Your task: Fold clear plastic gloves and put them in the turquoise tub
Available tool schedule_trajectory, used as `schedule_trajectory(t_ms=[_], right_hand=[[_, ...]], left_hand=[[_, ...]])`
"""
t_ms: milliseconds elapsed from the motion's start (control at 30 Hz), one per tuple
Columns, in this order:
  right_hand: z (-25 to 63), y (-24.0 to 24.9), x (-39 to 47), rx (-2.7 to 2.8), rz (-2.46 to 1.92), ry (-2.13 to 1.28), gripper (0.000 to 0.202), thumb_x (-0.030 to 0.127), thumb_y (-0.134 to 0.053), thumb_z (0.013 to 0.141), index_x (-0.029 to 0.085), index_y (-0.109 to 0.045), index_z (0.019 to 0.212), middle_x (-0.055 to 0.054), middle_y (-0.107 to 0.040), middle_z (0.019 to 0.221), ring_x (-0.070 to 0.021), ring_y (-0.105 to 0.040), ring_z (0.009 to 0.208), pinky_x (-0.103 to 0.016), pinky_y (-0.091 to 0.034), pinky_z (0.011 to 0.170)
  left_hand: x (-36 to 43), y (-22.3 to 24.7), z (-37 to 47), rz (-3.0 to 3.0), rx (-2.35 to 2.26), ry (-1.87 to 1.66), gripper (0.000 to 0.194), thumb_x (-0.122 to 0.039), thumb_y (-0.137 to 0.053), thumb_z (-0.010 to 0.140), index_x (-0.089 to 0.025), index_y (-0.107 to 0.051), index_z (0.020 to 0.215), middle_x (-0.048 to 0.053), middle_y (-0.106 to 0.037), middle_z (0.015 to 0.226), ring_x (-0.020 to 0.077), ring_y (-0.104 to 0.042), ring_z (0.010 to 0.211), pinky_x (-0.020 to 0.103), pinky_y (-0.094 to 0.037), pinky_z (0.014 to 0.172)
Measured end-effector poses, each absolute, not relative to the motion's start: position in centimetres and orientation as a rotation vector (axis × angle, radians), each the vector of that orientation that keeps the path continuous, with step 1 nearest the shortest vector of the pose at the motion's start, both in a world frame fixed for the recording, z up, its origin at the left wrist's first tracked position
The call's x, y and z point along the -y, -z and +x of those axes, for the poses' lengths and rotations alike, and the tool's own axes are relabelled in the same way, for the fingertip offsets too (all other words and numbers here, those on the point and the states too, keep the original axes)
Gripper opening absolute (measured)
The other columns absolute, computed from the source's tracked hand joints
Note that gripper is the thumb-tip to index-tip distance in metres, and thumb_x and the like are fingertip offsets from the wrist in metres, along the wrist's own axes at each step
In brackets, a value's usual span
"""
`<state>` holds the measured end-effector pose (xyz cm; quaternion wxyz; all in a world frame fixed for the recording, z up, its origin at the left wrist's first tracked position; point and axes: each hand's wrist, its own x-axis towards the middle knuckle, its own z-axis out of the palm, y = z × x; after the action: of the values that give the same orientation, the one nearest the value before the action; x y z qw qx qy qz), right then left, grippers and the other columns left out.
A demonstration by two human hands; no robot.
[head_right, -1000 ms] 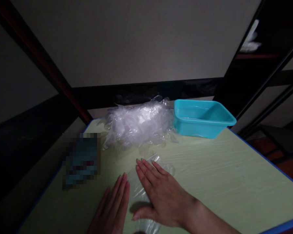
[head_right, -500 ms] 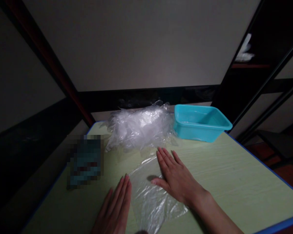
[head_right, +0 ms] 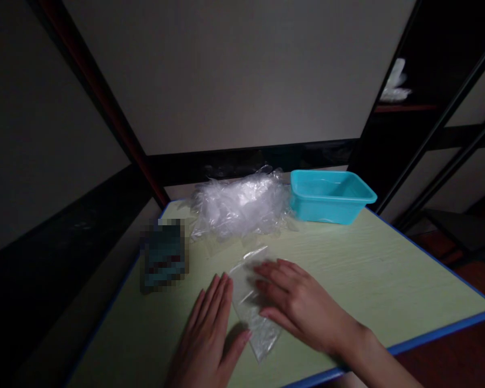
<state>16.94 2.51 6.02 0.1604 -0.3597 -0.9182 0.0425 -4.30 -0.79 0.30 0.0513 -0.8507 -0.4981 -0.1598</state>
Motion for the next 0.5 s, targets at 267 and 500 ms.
schedule_trajectory(t_ms=[267,500], right_hand=[[18.4,-4.9,1.7,2.602,-0.921,0.028,0.031,0.028,-0.042,0.092,0.015,-0.056,0.116,-0.007,-0.068,0.097,-0.0186,-0.062,0.09,-0.039,-0.042,0.094],[20.1,-3.6,1.3,2.595,-1.093,0.116,0.029,0.022,-0.041,0.092,0.014,-0.053,0.118,-0.008,-0.066,0.096,-0.0193,-0.062,0.091,-0.046,-0.037,0.098]], left_hand=[[0.9,-0.8,-3.8,-2.598,1.581,0.561,0.057,-0.035,-0.041,0.091,-0.006,-0.024,0.136,0.019,-0.035,0.14,0.0308,-0.024,0.132,0.052,-0.034,0.101],[2.0,-0.8,-4.8,-2.657,1.511,0.563,0.054,-0.031,-0.039,0.091,-0.011,-0.02,0.138,0.017,-0.04,0.138,0.0299,-0.032,0.129,0.053,-0.036,0.099]])
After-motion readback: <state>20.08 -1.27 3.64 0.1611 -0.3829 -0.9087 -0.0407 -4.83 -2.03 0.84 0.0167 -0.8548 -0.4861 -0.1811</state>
